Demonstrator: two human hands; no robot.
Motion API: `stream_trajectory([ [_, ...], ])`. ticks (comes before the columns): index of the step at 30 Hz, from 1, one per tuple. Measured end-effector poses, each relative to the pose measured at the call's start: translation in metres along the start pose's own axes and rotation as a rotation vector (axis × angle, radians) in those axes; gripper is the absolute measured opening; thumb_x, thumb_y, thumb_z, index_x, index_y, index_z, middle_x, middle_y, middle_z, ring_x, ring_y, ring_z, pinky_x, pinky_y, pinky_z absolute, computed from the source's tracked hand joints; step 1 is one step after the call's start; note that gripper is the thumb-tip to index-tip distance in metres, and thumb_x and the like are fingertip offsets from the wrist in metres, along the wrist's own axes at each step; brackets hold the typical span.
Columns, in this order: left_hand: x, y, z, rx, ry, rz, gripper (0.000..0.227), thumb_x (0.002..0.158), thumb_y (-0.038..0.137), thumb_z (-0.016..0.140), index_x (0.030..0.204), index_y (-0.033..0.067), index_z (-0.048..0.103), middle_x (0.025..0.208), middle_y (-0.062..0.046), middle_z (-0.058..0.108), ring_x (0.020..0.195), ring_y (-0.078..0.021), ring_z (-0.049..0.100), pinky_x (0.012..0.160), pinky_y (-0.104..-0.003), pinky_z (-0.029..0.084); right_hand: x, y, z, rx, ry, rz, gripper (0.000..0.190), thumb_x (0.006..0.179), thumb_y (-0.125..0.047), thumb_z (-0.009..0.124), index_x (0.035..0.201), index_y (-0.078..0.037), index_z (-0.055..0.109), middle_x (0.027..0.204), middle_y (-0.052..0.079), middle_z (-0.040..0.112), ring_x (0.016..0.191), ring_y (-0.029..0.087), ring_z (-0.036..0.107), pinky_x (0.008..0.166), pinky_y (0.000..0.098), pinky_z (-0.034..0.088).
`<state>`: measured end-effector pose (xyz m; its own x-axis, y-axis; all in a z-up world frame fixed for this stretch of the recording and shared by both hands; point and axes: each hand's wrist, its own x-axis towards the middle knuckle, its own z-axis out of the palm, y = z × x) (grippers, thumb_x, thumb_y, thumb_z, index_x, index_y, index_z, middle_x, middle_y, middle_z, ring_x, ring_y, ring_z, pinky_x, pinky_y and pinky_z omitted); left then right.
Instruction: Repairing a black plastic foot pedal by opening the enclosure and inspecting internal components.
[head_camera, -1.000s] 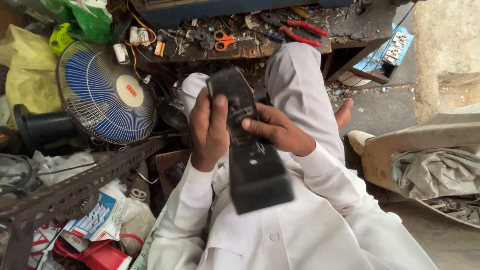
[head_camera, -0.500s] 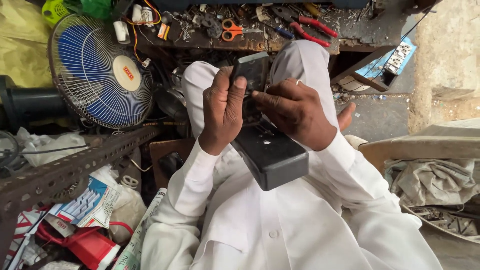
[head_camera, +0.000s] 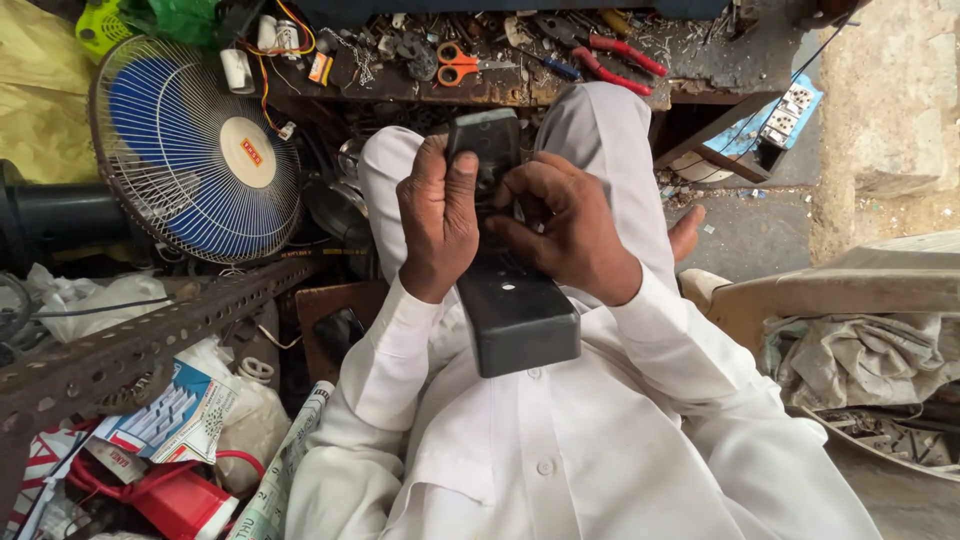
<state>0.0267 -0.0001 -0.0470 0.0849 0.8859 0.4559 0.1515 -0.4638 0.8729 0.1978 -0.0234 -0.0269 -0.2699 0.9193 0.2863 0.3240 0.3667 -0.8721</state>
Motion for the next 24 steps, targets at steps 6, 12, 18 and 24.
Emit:
stream_trajectory([
  [6, -0.001, -0.009, -0.003, -0.037, 0.030, 0.035, 0.025, 0.120, 0.026, 0.050, 0.118, 0.0047, 0.062, 0.086, 0.000, 0.060, 0.075, -0.0067, 0.051, 0.069, -0.023, 0.046, 0.000, -0.017, 0.001, -0.111, 0.080, -0.065, 0.018, 0.087, -0.002, 0.080, 0.099, -0.005, 0.067, 0.091, 0.008, 0.056, 0.074, 0.021, 0.061, 0.063, 0.0318, 0.049],
  [12, -0.003, -0.014, -0.001, -0.023, 0.024, -0.036, 0.025, 0.115, 0.026, 0.051, 0.116, 0.0037, 0.063, 0.085, 0.000, 0.062, 0.074, -0.0070, 0.051, 0.067, -0.025, 0.045, -0.002, -0.014, 0.000, -0.196, 0.037, -0.150, 0.019, 0.090, -0.002, 0.075, 0.107, -0.003, 0.067, 0.103, 0.012, 0.067, 0.088, 0.031, 0.068, 0.075, 0.0378, 0.055],
  [18, 0.002, -0.016, -0.003, 0.017, 0.042, -0.009, 0.025, 0.116, 0.026, 0.051, 0.117, 0.0039, 0.062, 0.088, -0.002, 0.066, 0.078, -0.0083, 0.057, 0.072, -0.026, 0.049, 0.003, -0.003, -0.002, -0.064, -0.052, -0.116, 0.024, 0.092, 0.000, 0.073, 0.115, -0.003, 0.066, 0.108, 0.011, 0.071, 0.091, 0.022, 0.073, 0.077, 0.0303, 0.058],
  [24, 0.001, -0.023, -0.009, -0.010, 0.050, 0.020, 0.023, 0.118, 0.025, 0.054, 0.113, 0.0051, 0.062, 0.091, -0.001, 0.062, 0.078, -0.0081, 0.054, 0.071, -0.026, 0.048, -0.016, 0.029, 0.009, 0.504, -0.022, 0.047, 0.033, 0.098, 0.000, 0.072, 0.127, -0.003, 0.059, 0.106, 0.004, 0.069, 0.095, 0.007, 0.065, 0.080, 0.0217, 0.052],
])
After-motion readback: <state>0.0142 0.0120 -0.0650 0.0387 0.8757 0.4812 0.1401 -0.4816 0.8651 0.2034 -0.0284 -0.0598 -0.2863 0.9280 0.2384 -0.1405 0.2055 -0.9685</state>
